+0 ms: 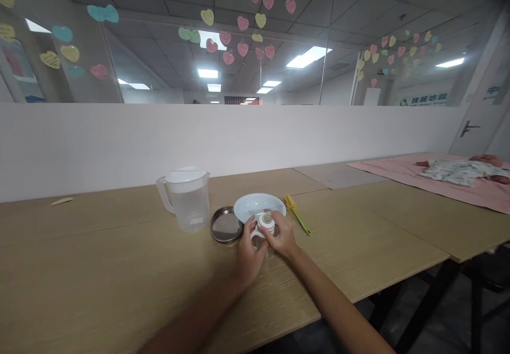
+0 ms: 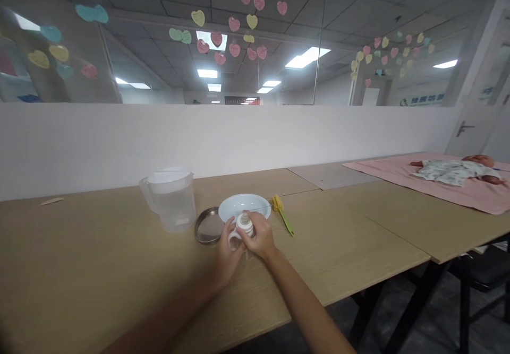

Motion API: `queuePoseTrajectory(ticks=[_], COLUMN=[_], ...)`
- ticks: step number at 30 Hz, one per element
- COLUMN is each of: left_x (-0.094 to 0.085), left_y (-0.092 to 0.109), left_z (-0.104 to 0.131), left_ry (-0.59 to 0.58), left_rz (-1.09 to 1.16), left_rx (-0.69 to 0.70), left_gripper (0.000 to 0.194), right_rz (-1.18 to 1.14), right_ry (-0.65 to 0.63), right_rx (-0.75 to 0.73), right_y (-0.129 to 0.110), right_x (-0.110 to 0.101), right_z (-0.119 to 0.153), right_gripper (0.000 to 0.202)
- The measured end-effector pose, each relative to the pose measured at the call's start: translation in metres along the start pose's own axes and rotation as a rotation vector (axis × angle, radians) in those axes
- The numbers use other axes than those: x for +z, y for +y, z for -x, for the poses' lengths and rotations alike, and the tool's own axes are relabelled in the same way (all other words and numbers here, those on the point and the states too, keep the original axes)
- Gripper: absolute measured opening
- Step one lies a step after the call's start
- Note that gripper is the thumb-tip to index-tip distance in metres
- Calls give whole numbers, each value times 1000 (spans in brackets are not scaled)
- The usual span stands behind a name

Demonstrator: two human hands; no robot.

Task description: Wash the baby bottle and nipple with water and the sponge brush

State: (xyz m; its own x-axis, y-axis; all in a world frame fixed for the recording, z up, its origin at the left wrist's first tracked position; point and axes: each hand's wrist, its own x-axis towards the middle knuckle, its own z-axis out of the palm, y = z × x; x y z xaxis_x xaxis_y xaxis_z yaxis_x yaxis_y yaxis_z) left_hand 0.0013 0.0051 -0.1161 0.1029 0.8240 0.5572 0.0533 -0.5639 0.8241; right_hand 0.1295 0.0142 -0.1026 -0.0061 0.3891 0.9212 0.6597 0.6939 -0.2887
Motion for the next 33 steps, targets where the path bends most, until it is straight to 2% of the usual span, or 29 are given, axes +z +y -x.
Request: queuePoseTrajectory(ticks=[3,6,8,12,15,20,25,33], left_x=[0,-1,0,0,0,0,0,0], left_y=[-1,-1,-1,-2,-2,-2,-4,-2], left_z=[0,1,1,1,1,2,2,2], left_ry=[0,-8,-7,1,0,3,11,28], left_rz=[9,10,5,1,13,10,3,-36], left_rx=[0,10,1,-26,-28,-32,-41,-57], left_gripper=[57,61,61,62,63,61,62,63], right_rz=[-7,-13,-96,-417,-582,-640,-701,-718], right_ry=[56,197,255,331,424,454,492,463], right_rx=[16,99,218,521,664,718,774,785], right_y=[-1,1,4,10,18,35,46,61], right_x=[-3,-4,-3,-1,-3,-2,7,7], right_z=[-4,-8,-13,-29,-47,-65,-71,-73], right_gripper=[35,36,38,47,52,57,61,67])
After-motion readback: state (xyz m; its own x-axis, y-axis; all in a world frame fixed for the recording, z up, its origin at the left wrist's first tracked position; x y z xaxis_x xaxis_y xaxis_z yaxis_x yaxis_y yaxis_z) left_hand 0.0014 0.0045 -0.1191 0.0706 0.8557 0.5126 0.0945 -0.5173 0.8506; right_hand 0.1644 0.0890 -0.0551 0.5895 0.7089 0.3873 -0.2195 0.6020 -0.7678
